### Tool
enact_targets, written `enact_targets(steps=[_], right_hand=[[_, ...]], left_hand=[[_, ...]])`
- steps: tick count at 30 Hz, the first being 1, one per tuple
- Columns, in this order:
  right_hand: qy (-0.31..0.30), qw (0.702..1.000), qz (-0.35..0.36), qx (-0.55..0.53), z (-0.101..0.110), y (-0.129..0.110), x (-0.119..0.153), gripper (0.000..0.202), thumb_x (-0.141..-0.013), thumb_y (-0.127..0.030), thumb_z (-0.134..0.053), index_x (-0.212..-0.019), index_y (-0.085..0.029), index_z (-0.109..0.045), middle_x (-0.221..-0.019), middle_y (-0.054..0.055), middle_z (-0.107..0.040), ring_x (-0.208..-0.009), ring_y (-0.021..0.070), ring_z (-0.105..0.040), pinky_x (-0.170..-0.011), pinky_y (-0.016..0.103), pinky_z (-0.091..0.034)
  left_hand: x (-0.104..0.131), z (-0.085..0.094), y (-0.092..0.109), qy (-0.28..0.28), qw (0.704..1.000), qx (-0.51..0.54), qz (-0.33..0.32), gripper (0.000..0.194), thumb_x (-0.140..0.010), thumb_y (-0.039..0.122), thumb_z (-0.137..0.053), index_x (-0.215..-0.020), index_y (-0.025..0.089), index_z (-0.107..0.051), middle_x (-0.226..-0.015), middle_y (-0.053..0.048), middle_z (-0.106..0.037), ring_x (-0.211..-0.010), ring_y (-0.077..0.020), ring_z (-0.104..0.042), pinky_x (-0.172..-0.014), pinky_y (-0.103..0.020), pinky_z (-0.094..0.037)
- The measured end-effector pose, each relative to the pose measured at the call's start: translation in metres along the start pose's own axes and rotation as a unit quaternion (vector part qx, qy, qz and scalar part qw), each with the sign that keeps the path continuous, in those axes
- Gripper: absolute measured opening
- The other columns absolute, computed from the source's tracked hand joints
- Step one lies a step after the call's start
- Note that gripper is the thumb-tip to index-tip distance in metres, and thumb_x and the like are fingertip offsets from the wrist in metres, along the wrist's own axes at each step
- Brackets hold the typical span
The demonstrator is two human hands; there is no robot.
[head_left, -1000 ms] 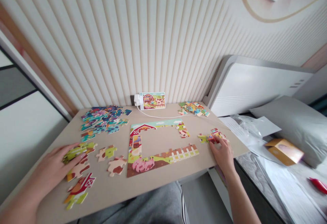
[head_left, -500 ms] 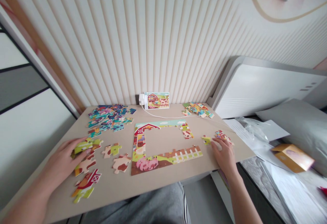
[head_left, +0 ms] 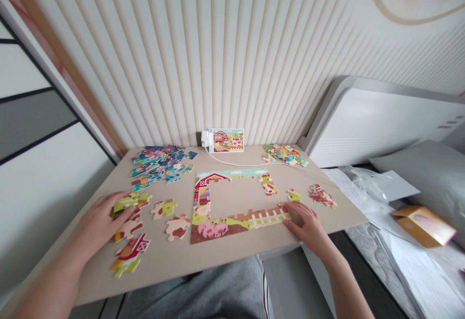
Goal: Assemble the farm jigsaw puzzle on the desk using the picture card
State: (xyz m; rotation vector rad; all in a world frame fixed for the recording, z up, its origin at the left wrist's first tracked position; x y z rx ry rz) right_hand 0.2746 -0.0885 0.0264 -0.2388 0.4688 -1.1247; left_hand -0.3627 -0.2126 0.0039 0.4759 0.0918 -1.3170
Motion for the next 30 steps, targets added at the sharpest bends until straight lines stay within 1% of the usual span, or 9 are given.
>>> enact_targets(steps=[3, 7, 13, 16, 18, 22, 26, 30], right_hand=[[0.006, 1.0, 0.006, 0.0, 0.001, -0.004, 0.001, 0.046, -0.091, -0.051, -0.062, -0.132, -0.03, -0.067, -0.138, 0.008, -0.066, -0.135, 0.0327, -0.053, -0.115, 0.055, -0.036], [0.007, 1.0, 0.005, -0.001, 0.001, -0.005, 0.001, 0.044, -0.091, -0.052, -0.061, -0.13, -0.032, -0.069, -0.136, 0.007, -0.067, -0.135, 0.0336, -0.054, -0.114, 0.056, -0.038], [0.002, 1.0, 0.01, -0.008, -0.004, 0.006, 0.0, 0.043, -0.09, -0.054, -0.061, -0.128, -0.033, -0.069, -0.138, 0.005, -0.066, -0.136, 0.0334, -0.052, -0.116, 0.058, -0.035], [0.01, 1.0, 0.023, -0.015, -0.008, 0.013, -0.001, 0.043, -0.089, -0.055, -0.062, -0.126, -0.034, -0.07, -0.135, 0.004, -0.068, -0.135, 0.0329, -0.054, -0.115, 0.057, -0.037], [0.015, 0.999, 0.029, -0.02, -0.009, 0.016, -0.001, 0.044, -0.089, -0.056, -0.062, -0.126, -0.035, -0.07, -0.134, 0.003, -0.069, -0.134, 0.0327, -0.055, -0.114, 0.057, -0.039], [0.023, 0.999, 0.033, -0.027, -0.01, 0.016, -0.002, 0.043, -0.088, -0.056, -0.061, -0.125, -0.034, -0.07, -0.134, 0.003, -0.069, -0.134, 0.0326, -0.055, -0.113, 0.057, -0.041], [0.022, 0.999, 0.032, -0.035, -0.009, 0.015, -0.003, 0.044, -0.088, -0.056, -0.062, -0.124, -0.033, -0.071, -0.133, 0.003, -0.069, -0.132, 0.0334, -0.056, -0.113, 0.058, -0.04], [0.031, 0.998, 0.027, -0.043, -0.01, 0.014, -0.003, 0.044, -0.087, -0.058, -0.062, -0.121, -0.033, -0.072, -0.132, 0.004, -0.07, -0.133, 0.0354, -0.056, -0.113, 0.061, -0.04]], left_hand=[[0.001, 0.002, 0.003, 0.001, 1.0, -0.002, 0.006, 0.056, -0.093, 0.056, -0.049, -0.136, 0.021, -0.053, -0.135, -0.008, -0.061, -0.123, -0.0273, -0.059, -0.11, -0.037, -0.043], [0.001, 0.006, 0.009, -0.014, 1.0, 0.006, 0.011, 0.053, -0.094, 0.053, -0.049, -0.136, 0.021, -0.053, -0.136, -0.008, -0.06, -0.126, -0.0268, -0.056, -0.113, -0.037, -0.04], [0.002, 0.009, 0.016, -0.005, 1.0, 0.028, 0.005, 0.055, -0.094, 0.054, -0.048, -0.136, 0.017, -0.054, -0.136, -0.012, -0.06, -0.126, -0.0271, -0.056, -0.115, -0.039, -0.038], [0.002, 0.007, 0.015, 0.001, 0.999, 0.036, 0.005, 0.056, -0.094, 0.056, -0.049, -0.134, 0.019, -0.055, -0.133, -0.011, -0.061, -0.125, -0.0277, -0.058, -0.113, -0.039, -0.041], [0.002, 0.005, 0.013, -0.005, 0.999, 0.039, 0.009, 0.056, -0.094, 0.057, -0.049, -0.135, 0.02, -0.056, -0.132, -0.011, -0.063, -0.124, -0.028, -0.059, -0.111, -0.04, -0.042], [0.002, 0.005, 0.011, -0.009, 0.999, 0.046, 0.025, 0.055, -0.092, 0.056, -0.051, -0.133, 0.02, -0.058, -0.131, -0.012, -0.065, -0.123, -0.0296, -0.06, -0.11, -0.042, -0.043], [0.003, 0.012, 0.018, 0.005, 0.998, 0.062, 0.032, 0.054, -0.091, 0.056, -0.053, -0.13, 0.02, -0.06, -0.131, -0.012, -0.066, -0.12, -0.0296, -0.061, -0.109, -0.042, -0.044], [0.003, 0.02, 0.026, 0.036, 0.996, 0.066, 0.038, 0.051, -0.093, 0.057, -0.053, -0.128, 0.021, -0.061, -0.129, -0.011, -0.066, -0.118, -0.0287, -0.062, -0.107, -0.04, -0.045]])
Point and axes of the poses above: each hand's wrist, its own x-axis away from the middle knuckle, its own z-axis out of the back of the hand, y = z × x, the point moved 2 cm from there along -x, towards the middle knuckle
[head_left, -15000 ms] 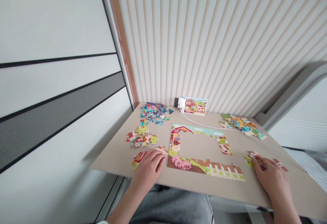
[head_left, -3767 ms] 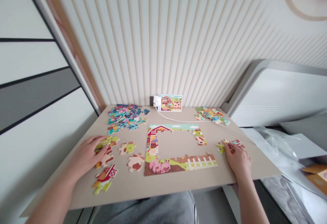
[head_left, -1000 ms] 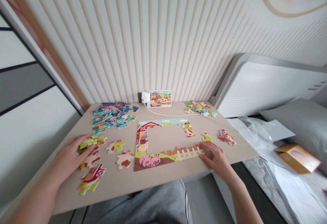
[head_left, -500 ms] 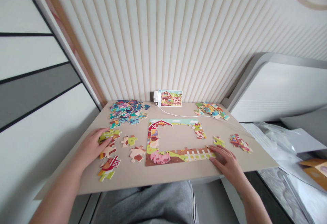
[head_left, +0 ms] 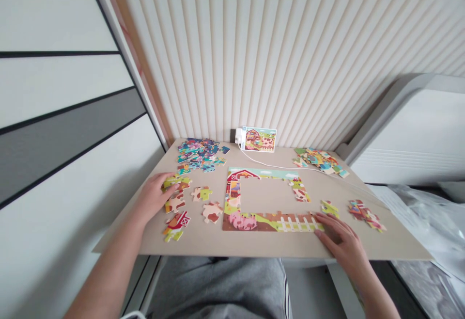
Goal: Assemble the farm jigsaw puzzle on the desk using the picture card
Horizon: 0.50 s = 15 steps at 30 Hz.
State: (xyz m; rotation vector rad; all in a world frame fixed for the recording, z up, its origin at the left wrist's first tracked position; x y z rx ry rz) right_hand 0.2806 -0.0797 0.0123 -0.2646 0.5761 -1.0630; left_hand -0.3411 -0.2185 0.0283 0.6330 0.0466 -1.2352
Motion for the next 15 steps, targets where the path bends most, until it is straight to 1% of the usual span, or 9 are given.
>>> enact_targets(steps=[4, 10, 15], right_hand=[[0.013, 1.0, -0.008, 0.003, -0.001, -0.002, 0.0, 0.045, -0.085, -0.062, -0.061, -0.117, -0.033, -0.074, -0.131, 0.005, -0.07, -0.132, 0.037, -0.056, -0.112, 0.063, -0.04], [0.027, 0.999, -0.019, 0.014, 0.001, -0.011, 0.0, 0.048, -0.083, -0.066, -0.057, -0.111, -0.032, -0.076, -0.124, 0.007, -0.073, -0.123, 0.0374, -0.062, -0.104, 0.06, -0.047], [0.021, 1.0, -0.013, 0.007, 0.0, -0.008, 0.0, 0.047, -0.083, -0.065, -0.059, -0.112, -0.032, -0.076, -0.126, 0.007, -0.072, -0.127, 0.0379, -0.059, -0.108, 0.061, -0.045]], left_hand=[[0.001, 0.0, 0.001, 0.014, 1.0, -0.002, -0.009, 0.05, -0.094, 0.057, -0.053, -0.127, 0.022, -0.062, -0.127, -0.011, -0.066, -0.119, -0.0282, -0.061, -0.107, -0.039, -0.045], [0.002, -0.002, -0.001, 0.018, 1.0, -0.004, -0.012, 0.048, -0.095, 0.054, -0.054, -0.128, 0.021, -0.061, -0.128, -0.011, -0.064, -0.12, -0.0279, -0.06, -0.108, -0.04, -0.043], [0.003, 0.003, 0.006, 0.032, 0.999, 0.0, -0.017, 0.044, -0.096, 0.052, -0.054, -0.127, 0.021, -0.062, -0.126, -0.011, -0.064, -0.121, -0.0281, -0.059, -0.109, -0.041, -0.043]])
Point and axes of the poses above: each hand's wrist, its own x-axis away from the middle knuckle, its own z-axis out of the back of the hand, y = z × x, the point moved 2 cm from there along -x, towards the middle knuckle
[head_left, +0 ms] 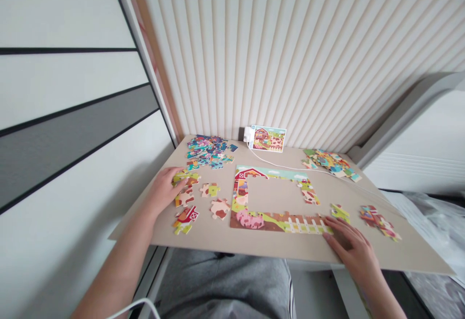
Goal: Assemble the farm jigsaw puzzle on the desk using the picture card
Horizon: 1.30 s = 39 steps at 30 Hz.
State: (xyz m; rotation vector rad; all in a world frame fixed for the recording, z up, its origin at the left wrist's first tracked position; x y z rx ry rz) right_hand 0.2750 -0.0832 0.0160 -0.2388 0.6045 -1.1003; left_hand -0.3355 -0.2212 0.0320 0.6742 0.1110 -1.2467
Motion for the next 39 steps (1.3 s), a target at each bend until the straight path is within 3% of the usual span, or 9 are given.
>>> enact_targets(steps=[14, 24, 34, 39], right_hand=[[-0.01, 0.997, 0.063, 0.03, -0.004, 0.018, 0.002, 0.046, -0.089, -0.06, -0.06, -0.12, -0.029, -0.073, -0.131, 0.006, -0.071, -0.132, 0.0352, -0.058, -0.11, 0.057, -0.045], [0.004, 0.998, 0.052, 0.028, -0.001, 0.007, 0.001, 0.048, -0.088, -0.065, -0.058, -0.115, -0.029, -0.075, -0.127, 0.007, -0.072, -0.126, 0.0359, -0.062, -0.107, 0.057, -0.048], [-0.01, 0.998, 0.062, 0.028, -0.006, 0.021, 0.003, 0.047, -0.089, -0.06, -0.061, -0.122, -0.03, -0.072, -0.133, 0.006, -0.07, -0.133, 0.0364, -0.056, -0.113, 0.06, -0.042], [-0.011, 0.998, 0.056, 0.026, -0.005, 0.016, 0.002, 0.047, -0.089, -0.061, -0.06, -0.12, -0.029, -0.073, -0.132, 0.007, -0.07, -0.133, 0.0368, -0.057, -0.111, 0.061, -0.043]], left_hand=[[-0.001, 0.008, 0.013, 0.022, 0.999, 0.017, -0.035, 0.04, -0.094, 0.052, -0.058, -0.124, 0.025, -0.062, -0.124, -0.008, -0.065, -0.119, -0.0281, -0.059, -0.109, -0.042, -0.043], [0.0, 0.006, 0.014, 0.018, 0.999, 0.016, -0.049, 0.042, -0.093, 0.049, -0.059, -0.128, 0.025, -0.062, -0.124, -0.008, -0.065, -0.12, -0.0279, -0.058, -0.109, -0.043, -0.043], [0.003, 0.002, 0.019, -0.033, 0.994, 0.01, -0.103, 0.043, -0.093, 0.046, -0.06, -0.131, 0.026, -0.061, -0.126, -0.008, -0.065, -0.119, -0.0278, -0.059, -0.106, -0.043, -0.045], [0.002, 0.006, 0.025, -0.007, 0.994, 0.019, -0.111, 0.042, -0.092, 0.044, -0.063, -0.131, 0.027, -0.061, -0.127, -0.007, -0.063, -0.121, -0.0273, -0.058, -0.108, -0.043, -0.044]])
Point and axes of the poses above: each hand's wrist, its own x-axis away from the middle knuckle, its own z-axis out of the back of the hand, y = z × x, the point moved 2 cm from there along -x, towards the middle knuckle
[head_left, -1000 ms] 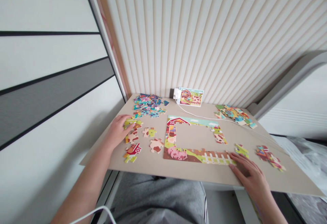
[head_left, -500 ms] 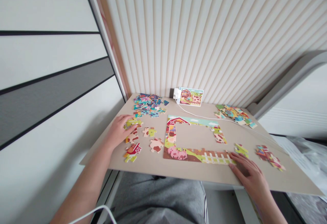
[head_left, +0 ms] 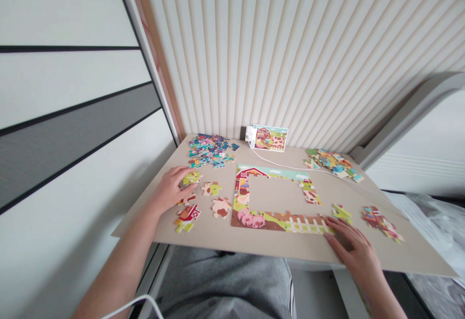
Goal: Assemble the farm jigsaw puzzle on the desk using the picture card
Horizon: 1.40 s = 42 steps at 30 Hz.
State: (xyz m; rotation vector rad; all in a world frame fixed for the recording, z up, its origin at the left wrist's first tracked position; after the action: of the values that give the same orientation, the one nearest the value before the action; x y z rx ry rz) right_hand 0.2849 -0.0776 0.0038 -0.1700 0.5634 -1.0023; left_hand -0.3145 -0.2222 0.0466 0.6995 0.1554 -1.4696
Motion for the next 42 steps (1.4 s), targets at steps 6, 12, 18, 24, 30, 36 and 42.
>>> enact_targets(steps=[6, 12, 18, 24, 30, 36, 42], right_hand=[[0.006, 1.0, -0.004, 0.001, 0.002, -0.007, -0.001, 0.048, -0.089, -0.063, -0.057, -0.118, -0.029, -0.074, -0.13, 0.008, -0.071, -0.128, 0.0358, -0.06, -0.109, 0.059, -0.046], [0.006, 1.0, -0.001, 0.002, 0.005, -0.011, -0.002, 0.049, -0.089, -0.064, -0.057, -0.118, -0.028, -0.073, -0.129, 0.007, -0.071, -0.129, 0.0351, -0.059, -0.109, 0.058, -0.046], [0.01, 1.0, -0.012, 0.002, 0.009, -0.021, -0.004, 0.052, -0.089, -0.068, -0.053, -0.114, -0.028, -0.075, -0.126, 0.008, -0.073, -0.124, 0.0349, -0.062, -0.107, 0.056, -0.047], [0.006, 1.0, -0.006, 0.001, 0.003, -0.007, -0.001, 0.048, -0.089, -0.063, -0.057, -0.119, -0.029, -0.073, -0.131, 0.007, -0.071, -0.13, 0.0364, -0.058, -0.11, 0.058, -0.045], [-0.003, 1.0, 0.008, 0.008, -0.003, 0.008, 0.003, 0.048, -0.089, -0.061, -0.06, -0.123, -0.03, -0.071, -0.134, 0.005, -0.069, -0.134, 0.0361, -0.055, -0.113, 0.059, -0.042], [-0.004, 1.0, 0.0, 0.013, -0.004, 0.006, 0.003, 0.047, -0.09, -0.061, -0.06, -0.124, -0.03, -0.07, -0.136, 0.006, -0.068, -0.134, 0.035, -0.055, -0.114, 0.059, -0.041], [-0.007, 1.0, -0.014, 0.022, 0.0, -0.005, 0.003, 0.044, -0.092, -0.059, -0.059, -0.123, -0.031, -0.071, -0.136, 0.006, -0.068, -0.134, 0.0343, -0.055, -0.116, 0.06, -0.036]], left_hand=[[-0.001, 0.018, 0.0, 0.194, 0.978, 0.008, 0.082, 0.036, -0.093, 0.037, -0.063, -0.127, 0.025, -0.062, -0.125, -0.008, -0.064, -0.12, -0.0265, -0.059, -0.111, -0.044, -0.043], [0.006, 0.024, -0.014, 0.3, 0.929, 0.062, 0.208, 0.028, -0.096, 0.035, -0.056, -0.121, 0.023, -0.064, -0.12, -0.008, -0.066, -0.112, -0.0233, -0.063, -0.1, -0.039, -0.05], [0.008, 0.027, -0.016, 0.332, 0.91, 0.055, 0.242, 0.032, -0.099, 0.043, -0.052, -0.119, 0.021, -0.064, -0.12, -0.007, -0.067, -0.109, -0.022, -0.064, -0.095, -0.037, -0.051], [0.003, 0.02, -0.006, 0.181, 0.97, 0.053, 0.151, 0.034, -0.096, 0.046, -0.057, -0.12, 0.023, -0.062, -0.117, -0.007, -0.068, -0.107, -0.0233, -0.064, -0.098, -0.039, -0.051], [-0.002, -0.004, 0.007, -0.028, 0.999, -0.015, 0.027, 0.04, -0.093, 0.045, -0.06, -0.127, 0.025, -0.062, -0.124, -0.009, -0.067, -0.118, -0.0284, -0.061, -0.104, -0.045, -0.046], [0.007, 0.004, 0.01, -0.037, 0.997, -0.065, 0.03, 0.048, -0.093, 0.049, -0.058, -0.135, 0.026, -0.058, -0.133, -0.01, -0.064, -0.125, -0.0301, -0.057, -0.107, -0.046, -0.043], [0.039, 0.025, -0.003, -0.131, 0.988, -0.076, -0.04, 0.043, -0.093, 0.049, -0.058, -0.132, 0.033, -0.065, -0.138, -0.005, -0.065, -0.13, -0.0292, -0.057, -0.114, -0.046, -0.04]])
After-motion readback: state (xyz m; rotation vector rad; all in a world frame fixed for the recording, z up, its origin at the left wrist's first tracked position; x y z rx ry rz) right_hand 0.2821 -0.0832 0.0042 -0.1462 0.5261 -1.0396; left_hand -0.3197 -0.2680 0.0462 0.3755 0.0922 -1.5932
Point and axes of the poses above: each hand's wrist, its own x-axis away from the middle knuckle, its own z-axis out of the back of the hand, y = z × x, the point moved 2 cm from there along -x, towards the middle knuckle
